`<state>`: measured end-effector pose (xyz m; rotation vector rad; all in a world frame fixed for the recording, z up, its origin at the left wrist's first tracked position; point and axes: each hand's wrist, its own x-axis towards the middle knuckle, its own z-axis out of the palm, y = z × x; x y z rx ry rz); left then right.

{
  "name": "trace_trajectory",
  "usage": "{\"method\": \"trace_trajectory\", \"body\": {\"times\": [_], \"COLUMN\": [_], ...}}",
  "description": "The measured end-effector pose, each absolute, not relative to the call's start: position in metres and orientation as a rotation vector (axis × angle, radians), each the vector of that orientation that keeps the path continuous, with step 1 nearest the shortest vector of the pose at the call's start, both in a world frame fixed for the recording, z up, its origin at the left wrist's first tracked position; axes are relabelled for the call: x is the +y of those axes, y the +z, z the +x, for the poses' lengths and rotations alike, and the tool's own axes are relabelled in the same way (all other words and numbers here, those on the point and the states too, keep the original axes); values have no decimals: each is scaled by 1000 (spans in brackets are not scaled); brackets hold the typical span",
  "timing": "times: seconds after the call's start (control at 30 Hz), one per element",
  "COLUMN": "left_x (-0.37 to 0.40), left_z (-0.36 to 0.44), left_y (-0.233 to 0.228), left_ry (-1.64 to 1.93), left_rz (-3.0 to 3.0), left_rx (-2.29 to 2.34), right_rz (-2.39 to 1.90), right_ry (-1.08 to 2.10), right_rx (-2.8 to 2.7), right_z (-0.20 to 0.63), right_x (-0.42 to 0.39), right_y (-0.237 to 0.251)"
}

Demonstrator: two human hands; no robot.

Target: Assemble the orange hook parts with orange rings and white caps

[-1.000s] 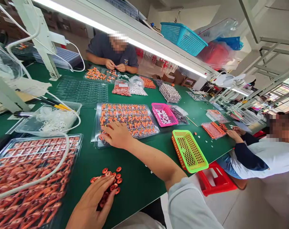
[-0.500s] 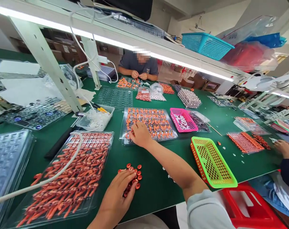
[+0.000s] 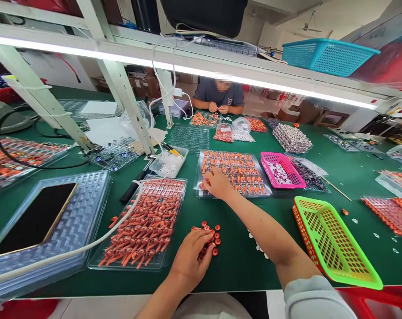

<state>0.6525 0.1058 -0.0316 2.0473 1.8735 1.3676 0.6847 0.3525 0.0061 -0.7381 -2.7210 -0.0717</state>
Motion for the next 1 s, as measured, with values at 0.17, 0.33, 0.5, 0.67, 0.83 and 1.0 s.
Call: {"method": "trace_trajectory", "body": {"times": [0.17,0.33,0.5,0.67,0.83,1.0], "left_x": [107,107,105,105,104,105], "left_z": [651,651,650,650,650,649], "left_y": [-30,-30,-33,-35,-35,-34], "left_ry": [1406,1403,1407,1418,1465,1453], "left_rz": [2003,1968,1913,1915,1914,1895], "left_rx": [1846,1835,1834,1837,1847,1849], "right_rz": [-733,-754,-790,-848,-906,-934], "right_ry": [-111,-159,-190,-198,-182,-115], "right_rx": [-2732,-2731,-2710,-2682,-2623,-2570], "right_z": [684,685,678,673,676,692], "right_x": [356,358,361,367,370,366], "right_y": [3,-4,-4,0,0,4]}}
